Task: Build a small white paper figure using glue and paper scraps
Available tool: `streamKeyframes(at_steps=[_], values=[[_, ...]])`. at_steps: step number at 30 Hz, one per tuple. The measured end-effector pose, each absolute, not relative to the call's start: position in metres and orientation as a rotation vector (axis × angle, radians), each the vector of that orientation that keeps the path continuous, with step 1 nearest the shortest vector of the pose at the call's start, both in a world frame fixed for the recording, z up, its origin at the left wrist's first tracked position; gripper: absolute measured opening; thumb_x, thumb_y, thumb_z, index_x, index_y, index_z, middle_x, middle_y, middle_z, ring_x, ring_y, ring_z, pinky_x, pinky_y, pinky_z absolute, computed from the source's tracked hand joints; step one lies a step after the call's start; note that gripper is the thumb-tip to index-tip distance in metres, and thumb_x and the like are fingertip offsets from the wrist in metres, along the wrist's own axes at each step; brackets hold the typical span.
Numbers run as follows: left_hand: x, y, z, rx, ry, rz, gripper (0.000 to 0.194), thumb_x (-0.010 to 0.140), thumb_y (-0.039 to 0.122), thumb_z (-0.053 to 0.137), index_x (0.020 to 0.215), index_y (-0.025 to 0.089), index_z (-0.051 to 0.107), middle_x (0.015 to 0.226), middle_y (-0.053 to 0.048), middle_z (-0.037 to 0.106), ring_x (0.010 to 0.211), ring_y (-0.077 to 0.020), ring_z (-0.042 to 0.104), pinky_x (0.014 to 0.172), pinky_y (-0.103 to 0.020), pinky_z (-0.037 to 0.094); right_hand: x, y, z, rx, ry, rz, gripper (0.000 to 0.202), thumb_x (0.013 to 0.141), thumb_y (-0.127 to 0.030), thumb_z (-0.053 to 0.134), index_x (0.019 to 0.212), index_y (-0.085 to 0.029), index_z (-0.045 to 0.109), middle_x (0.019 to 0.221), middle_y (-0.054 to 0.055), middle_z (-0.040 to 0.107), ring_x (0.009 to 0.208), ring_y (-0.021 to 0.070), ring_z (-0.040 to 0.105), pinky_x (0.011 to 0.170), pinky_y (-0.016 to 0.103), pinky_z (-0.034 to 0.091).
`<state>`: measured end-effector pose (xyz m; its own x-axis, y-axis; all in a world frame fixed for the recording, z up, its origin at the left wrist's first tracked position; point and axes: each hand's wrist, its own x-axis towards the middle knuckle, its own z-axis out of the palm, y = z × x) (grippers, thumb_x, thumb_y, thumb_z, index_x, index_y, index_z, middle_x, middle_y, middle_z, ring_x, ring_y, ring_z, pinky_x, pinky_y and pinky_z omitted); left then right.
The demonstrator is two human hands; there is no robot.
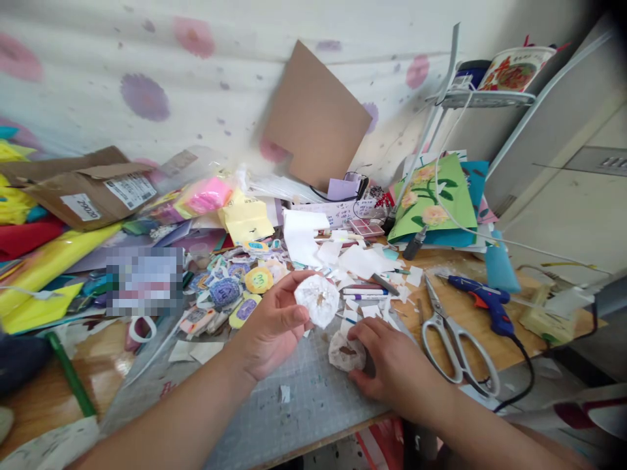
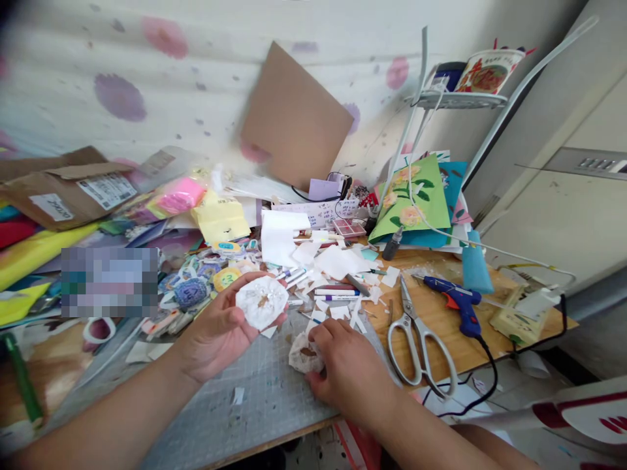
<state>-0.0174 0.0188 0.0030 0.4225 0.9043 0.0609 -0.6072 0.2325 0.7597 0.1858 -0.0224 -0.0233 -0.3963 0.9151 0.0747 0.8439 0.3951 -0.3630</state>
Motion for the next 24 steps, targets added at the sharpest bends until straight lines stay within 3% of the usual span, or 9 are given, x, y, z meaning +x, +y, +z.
streamKeyframes(at_steps=[9,16,24], values=[[-0.014,0.014,0.001,0.824,0.387,0.992,0.049,0.057,0.03,0.083,0.101,0.019,0.065,0.111,-0.011,0.066,0.097,-0.0252,0.062,0.088,-0.037,0.044,0.219,-0.025,0.004,-1.383,-2.081,0.306,0.037,0.067,-0.012,0.06,0.102,-0.021,0.05,0.099,0.005,0.058,0.08,0.0179,0.058,0.071,0.032,0.05],[-0.008,0.009,-0.004,0.823,0.406,0.844,0.048,0.058,0.027,0.083,0.102,0.017,0.065,0.119,-0.014,0.064,0.1,-0.0268,0.063,0.087,-0.035,0.045,0.22,-0.032,0.019,-1.249,-2.126,-0.006,0.037,0.072,-0.012,0.059,0.106,-0.022,0.051,0.115,0.011,0.057,0.108,0.0237,0.056,0.09,0.04,0.048],[-0.007,0.008,-0.004,0.785,0.464,0.81,0.049,0.055,0.029,0.084,0.099,0.017,0.064,0.113,-0.014,0.066,0.099,-0.0305,0.064,0.085,-0.037,0.046,0.221,-0.035,0.02,-1.259,-2.172,-0.099,0.035,0.074,-0.011,0.055,0.106,-0.024,0.052,0.12,0.011,0.055,0.11,0.0253,0.056,0.091,0.045,0.049]])
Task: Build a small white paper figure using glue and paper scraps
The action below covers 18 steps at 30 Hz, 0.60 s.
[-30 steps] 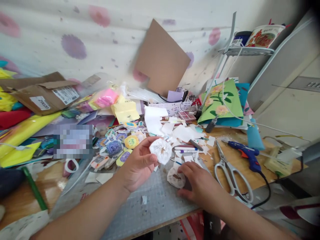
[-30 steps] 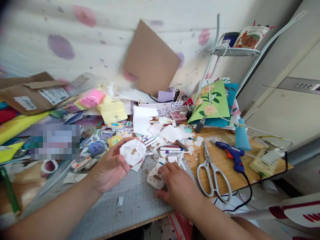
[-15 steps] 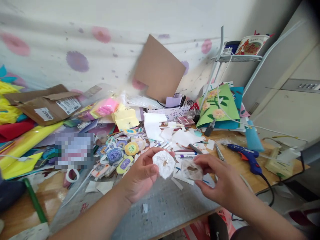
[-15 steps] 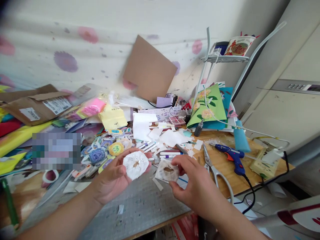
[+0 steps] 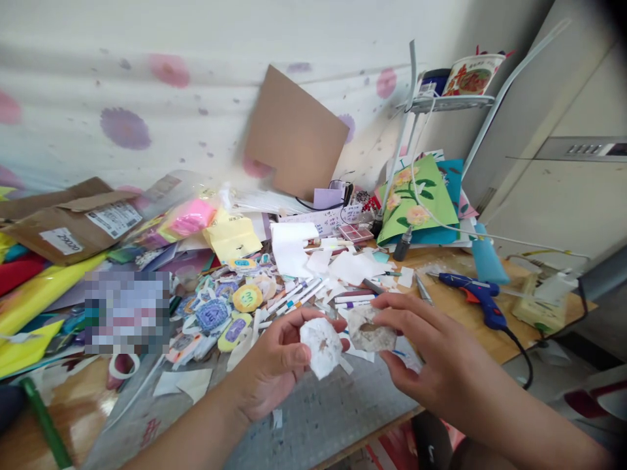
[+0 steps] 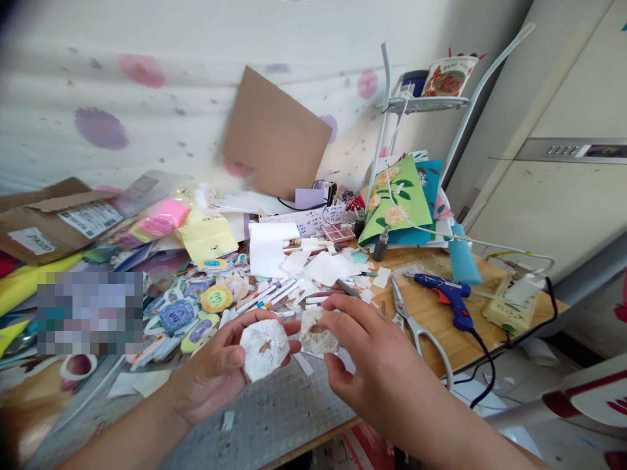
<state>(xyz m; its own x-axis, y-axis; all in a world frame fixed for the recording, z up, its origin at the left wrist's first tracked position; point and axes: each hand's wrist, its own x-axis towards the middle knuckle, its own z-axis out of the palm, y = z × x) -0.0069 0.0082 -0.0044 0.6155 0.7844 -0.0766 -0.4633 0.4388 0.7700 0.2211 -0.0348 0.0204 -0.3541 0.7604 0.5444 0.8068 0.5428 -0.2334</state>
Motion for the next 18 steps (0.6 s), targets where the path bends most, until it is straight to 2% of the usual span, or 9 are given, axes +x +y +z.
streamKeyframes(at_steps=[6,13,18], values=[[-0.006,0.008,-0.004,0.798,0.499,0.819,0.047,0.057,0.03,0.083,0.097,0.017,0.063,0.11,-0.015,0.068,0.094,-0.03,0.066,0.081,-0.036,0.047,0.222,-0.035,0.021,-1.27,-2.184,-0.123,0.033,0.075,-0.011,0.054,0.105,-0.024,0.051,0.121,0.01,0.054,0.112,0.0256,0.054,0.092,0.046,0.048],[-0.004,0.007,-0.004,0.812,0.561,0.817,0.048,0.056,0.031,0.083,0.096,0.017,0.06,0.106,-0.015,0.069,0.094,-0.0301,0.066,0.084,-0.04,0.045,0.211,-0.037,0.021,-1.239,-2.247,-0.077,0.036,0.073,-0.006,0.051,0.106,-0.022,0.053,0.122,0.011,0.054,0.112,0.0257,0.053,0.088,0.042,0.05],[-0.003,0.006,-0.004,0.834,0.56,0.806,0.046,0.058,0.03,0.082,0.095,0.016,0.059,0.105,-0.014,0.069,0.094,-0.0281,0.066,0.083,-0.038,0.045,0.206,-0.038,0.025,-1.162,-2.244,-0.084,0.038,0.073,-0.007,0.054,0.107,-0.023,0.053,0.117,0.01,0.057,0.109,0.0253,0.054,0.089,0.042,0.048]])
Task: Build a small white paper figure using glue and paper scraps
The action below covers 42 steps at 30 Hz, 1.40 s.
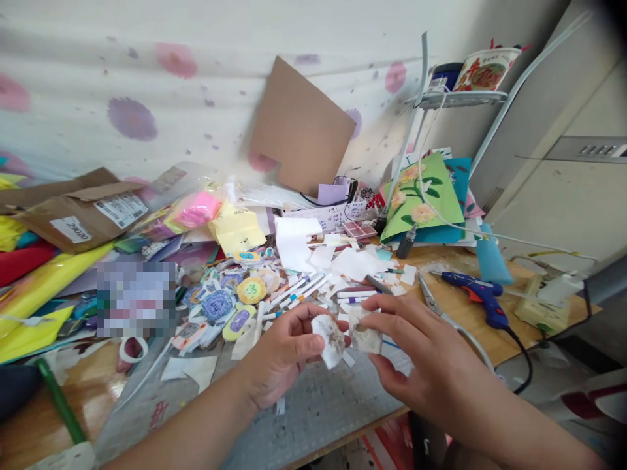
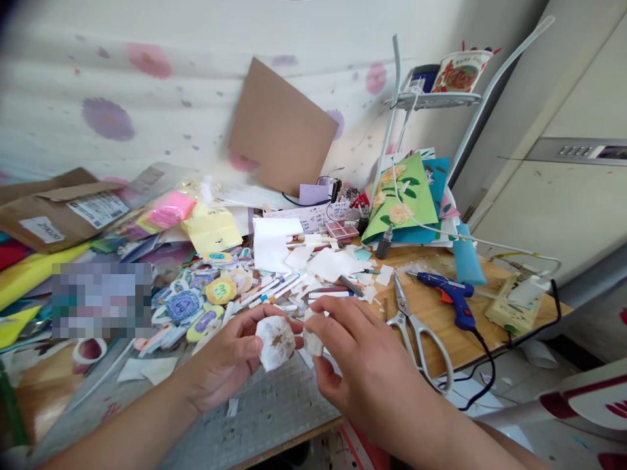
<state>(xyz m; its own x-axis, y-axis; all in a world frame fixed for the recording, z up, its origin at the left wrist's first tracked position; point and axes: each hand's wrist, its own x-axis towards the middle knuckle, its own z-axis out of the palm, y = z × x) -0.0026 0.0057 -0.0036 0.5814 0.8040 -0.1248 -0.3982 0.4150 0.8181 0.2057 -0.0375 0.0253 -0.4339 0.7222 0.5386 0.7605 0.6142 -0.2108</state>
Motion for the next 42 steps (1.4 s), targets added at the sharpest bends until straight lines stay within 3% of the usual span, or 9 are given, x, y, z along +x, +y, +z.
streamKeyframes(at_steps=[11,21,29,34,38,42], values=[[0.0,0.004,-0.005,0.837,0.537,0.826,0.042,0.056,0.026,0.083,0.09,0.014,0.063,0.078,-0.003,0.067,0.07,-0.0134,0.06,0.066,-0.024,0.045,0.203,-0.034,0.015,-0.878,-2.141,0.266,0.053,0.071,-0.002,0.058,0.117,-0.025,0.047,0.125,0.005,0.051,0.116,0.0158,0.05,0.099,0.027,0.041],[0.002,0.003,-0.003,0.853,0.511,0.803,0.04,0.054,0.025,0.084,0.088,0.012,0.066,0.075,-0.002,0.065,0.068,-0.013,0.057,0.063,-0.023,0.043,0.192,-0.036,0.019,-0.786,-2.227,0.192,0.056,0.07,0.001,0.057,0.119,-0.023,0.047,0.127,0.005,0.053,0.118,0.0165,0.049,0.101,0.03,0.04],[0.002,0.003,-0.006,0.856,0.489,0.781,0.052,0.047,0.031,0.088,0.091,0.011,0.069,0.079,-0.005,0.067,0.072,-0.015,0.059,0.066,-0.024,0.043,0.189,-0.037,0.018,-0.76,-2.257,0.169,0.055,0.072,-0.002,0.059,0.121,-0.023,0.046,0.128,0.005,0.054,0.119,0.0171,0.048,0.102,0.03,0.041],[0.002,0.002,-0.006,0.818,0.451,0.769,0.049,0.051,0.032,0.086,0.093,0.012,0.071,0.076,-0.004,0.068,0.069,-0.0136,0.06,0.063,-0.022,0.044,0.189,-0.037,0.019,-0.752,-2.258,0.151,0.05,0.074,-0.003,0.058,0.118,-0.023,0.048,0.125,0.006,0.057,0.117,0.017,0.05,0.1,0.03,0.043],[0.003,0.001,-0.008,0.807,0.493,0.829,0.039,0.057,0.034,0.083,0.087,0.012,0.073,0.071,-0.003,0.067,0.064,-0.0126,0.058,0.061,-0.023,0.046,0.188,-0.034,0.018,-0.711,-2.251,0.034,0.043,0.077,-0.003,0.058,0.116,-0.018,0.048,0.125,0.009,0.057,0.118,0.0164,0.049,0.102,0.03,0.04],[0.006,-0.002,-0.007,0.848,0.474,0.86,0.046,0.057,0.041,0.082,0.088,0.01,0.071,0.077,-0.005,0.066,0.073,-0.0159,0.058,0.068,-0.028,0.048,0.186,-0.031,0.013,-0.736,-2.295,-0.119,0.042,0.08,-0.007,0.06,0.12,-0.016,0.047,0.124,0.009,0.059,0.12,0.0173,0.047,0.107,0.034,0.032]])
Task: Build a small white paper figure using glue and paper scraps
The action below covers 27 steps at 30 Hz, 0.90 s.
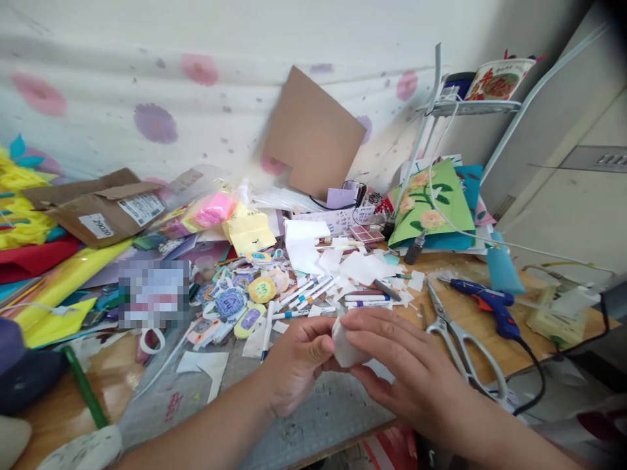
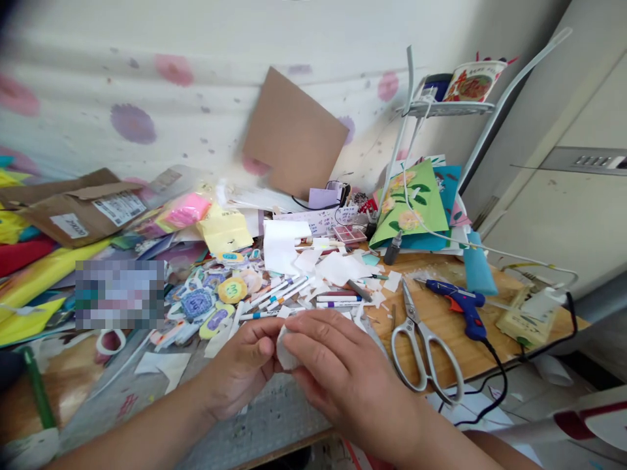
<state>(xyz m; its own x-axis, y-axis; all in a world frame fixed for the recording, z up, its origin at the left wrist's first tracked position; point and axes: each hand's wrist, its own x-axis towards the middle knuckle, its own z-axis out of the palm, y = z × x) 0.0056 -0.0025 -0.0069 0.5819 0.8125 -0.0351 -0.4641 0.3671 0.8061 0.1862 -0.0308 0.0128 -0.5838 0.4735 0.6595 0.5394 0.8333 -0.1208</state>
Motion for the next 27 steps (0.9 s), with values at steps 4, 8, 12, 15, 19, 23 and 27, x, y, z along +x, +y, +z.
streamKeyframes(at_steps=[4,8,12,15,19,23,27], values=[[0.008,-0.006,-0.005,0.913,0.563,0.895,0.037,0.064,0.026,0.079,0.096,0.013,0.067,0.087,-0.005,0.066,0.082,-0.0168,0.058,0.072,-0.028,0.047,0.187,-0.028,0.012,-0.825,-2.303,-0.149,0.048,0.08,-0.019,0.065,0.124,-0.021,0.045,0.13,0.006,0.055,0.128,0.0258,0.036,0.11,0.05,0.018],[0.007,-0.007,-0.004,0.919,0.668,0.94,0.024,0.072,0.022,0.073,0.093,0.016,0.063,0.088,-0.005,0.066,0.081,-0.0175,0.06,0.07,-0.03,0.049,0.193,-0.025,0.014,-0.983,-2.083,0.145,0.05,0.081,-0.035,0.064,0.125,-0.02,0.046,0.128,0.011,0.051,0.122,0.0263,0.042,0.102,0.043,0.033],[0.006,-0.007,-0.002,0.953,0.697,0.969,0.018,0.071,0.022,0.074,0.084,0.016,0.062,0.08,-0.002,0.064,0.076,-0.0153,0.058,0.069,-0.027,0.047,0.191,-0.022,0.014,-1.129,-1.917,0.455,0.032,0.079,-0.041,0.064,0.102,-0.021,0.057,0.098,0.006,0.061,0.094,0.0218,0.056,0.08,0.033,0.046],[0.005,-0.006,-0.005,0.989,0.723,0.987,0.02,0.068,0.023,0.076,0.076,0.015,0.06,0.071,0.001,0.061,0.07,-0.0127,0.055,0.065,-0.024,0.042,0.184,-0.023,0.014,-1.153,-1.874,0.577,0.02,0.078,-0.038,0.065,0.085,-0.021,0.057,0.081,0.002,0.06,0.078,0.0183,0.057,0.07,0.029,0.045],[0.005,-0.006,-0.008,1.07,0.798,0.963,0.024,0.066,0.027,0.077,0.071,0.016,0.057,0.065,0.004,0.057,0.064,-0.0114,0.05,0.06,-0.022,0.038,0.178,-0.026,0.014,-1.158,-1.845,0.614,0.014,0.079,-0.033,0.063,0.079,-0.021,0.056,0.077,0.0,0.059,0.075,0.0168,0.056,0.066,0.026,0.043],[0.007,-0.008,-0.003,1.136,0.812,0.945,0.024,0.067,0.028,0.076,0.077,0.015,0.059,0.068,0.004,0.057,0.065,-0.0108,0.05,0.059,-0.021,0.037,0.178,-0.023,0.009,-1.232,-1.743,0.739,0.014,0.079,-0.031,0.061,0.073,-0.02,0.055,0.069,-0.001,0.056,0.067,0.0152,0.053,0.061,0.025,0.043],[0.006,-0.008,0.002,1.154,0.786,0.938,0.041,0.066,0.021,0.076,0.101,0.019,0.055,0.088,-0.001,0.065,0.08,-0.0148,0.058,0.07,-0.024,0.043,0.182,-0.016,-0.001,-1.201,-1.549,1.066,0.017,0.082,-0.035,0.059,0.081,-0.018,0.056,0.068,-0.001,0.057,0.063,0.0144,0.055,0.056,0.024,0.044]])
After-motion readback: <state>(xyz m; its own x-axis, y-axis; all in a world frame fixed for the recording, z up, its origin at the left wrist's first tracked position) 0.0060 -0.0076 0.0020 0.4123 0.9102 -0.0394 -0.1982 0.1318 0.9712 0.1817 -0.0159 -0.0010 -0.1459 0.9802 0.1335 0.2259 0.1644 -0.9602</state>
